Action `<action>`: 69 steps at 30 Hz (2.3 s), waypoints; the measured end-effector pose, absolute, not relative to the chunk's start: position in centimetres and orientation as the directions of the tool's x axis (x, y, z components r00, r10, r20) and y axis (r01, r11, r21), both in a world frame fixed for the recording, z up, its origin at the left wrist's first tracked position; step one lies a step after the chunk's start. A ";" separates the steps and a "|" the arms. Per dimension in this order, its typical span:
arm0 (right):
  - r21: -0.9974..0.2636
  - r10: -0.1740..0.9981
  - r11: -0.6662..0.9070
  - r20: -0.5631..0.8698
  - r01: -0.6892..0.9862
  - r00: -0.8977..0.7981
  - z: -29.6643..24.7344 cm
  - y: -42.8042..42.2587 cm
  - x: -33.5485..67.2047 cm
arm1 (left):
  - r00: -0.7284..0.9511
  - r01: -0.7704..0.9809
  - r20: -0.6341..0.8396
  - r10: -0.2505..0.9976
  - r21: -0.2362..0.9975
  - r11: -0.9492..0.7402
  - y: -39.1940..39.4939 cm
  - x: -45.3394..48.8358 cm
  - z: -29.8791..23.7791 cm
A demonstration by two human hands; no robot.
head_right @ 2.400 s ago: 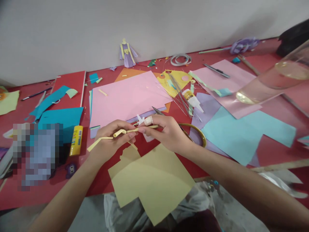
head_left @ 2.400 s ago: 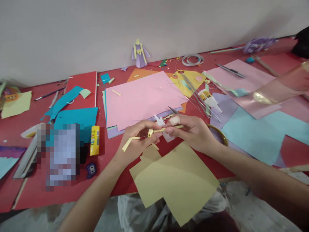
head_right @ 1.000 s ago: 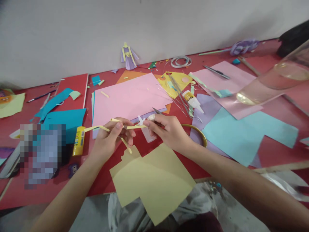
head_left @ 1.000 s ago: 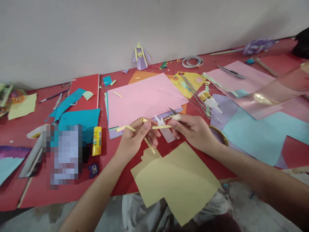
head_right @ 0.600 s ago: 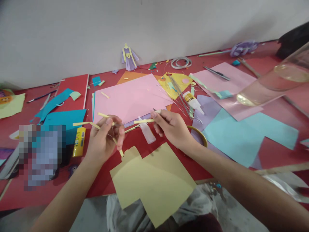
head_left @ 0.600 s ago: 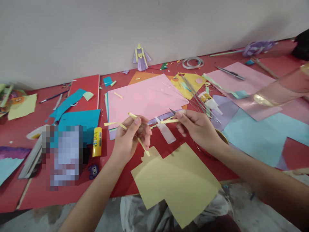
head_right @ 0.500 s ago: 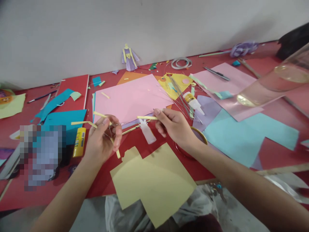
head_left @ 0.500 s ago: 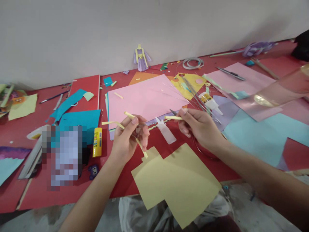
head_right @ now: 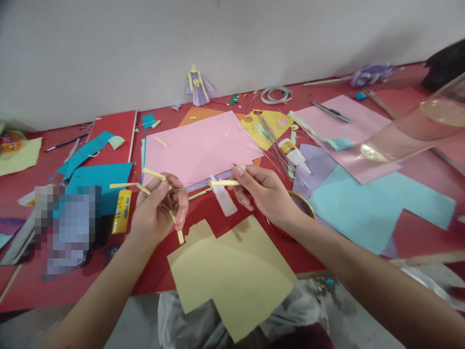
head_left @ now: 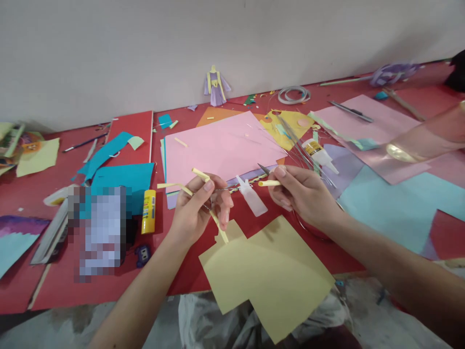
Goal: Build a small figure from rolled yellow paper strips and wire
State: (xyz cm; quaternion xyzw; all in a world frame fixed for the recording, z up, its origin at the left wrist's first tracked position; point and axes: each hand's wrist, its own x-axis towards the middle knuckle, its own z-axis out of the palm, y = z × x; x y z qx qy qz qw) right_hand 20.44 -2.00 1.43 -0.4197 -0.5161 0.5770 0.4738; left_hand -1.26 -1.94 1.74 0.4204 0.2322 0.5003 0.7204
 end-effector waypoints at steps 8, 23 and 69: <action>-0.998 0.983 0.035 0.026 0.043 -0.179 1.7 -2.2 20.6 | 0.428 -0.515 0.143 0.893 0.850 0.110 -2.1 -1.4 1.6; -0.933 0.915 -0.181 -0.043 -0.312 -0.401 2.2 -1.9 20.8 | 0.420 -0.454 0.132 0.898 0.887 0.081 -2.4 -1.5 1.6; -0.838 0.972 0.235 0.195 0.492 -0.132 1.9 -2.8 21.0 | 0.410 -0.103 0.124 0.904 0.991 -0.090 -2.6 -1.8 2.1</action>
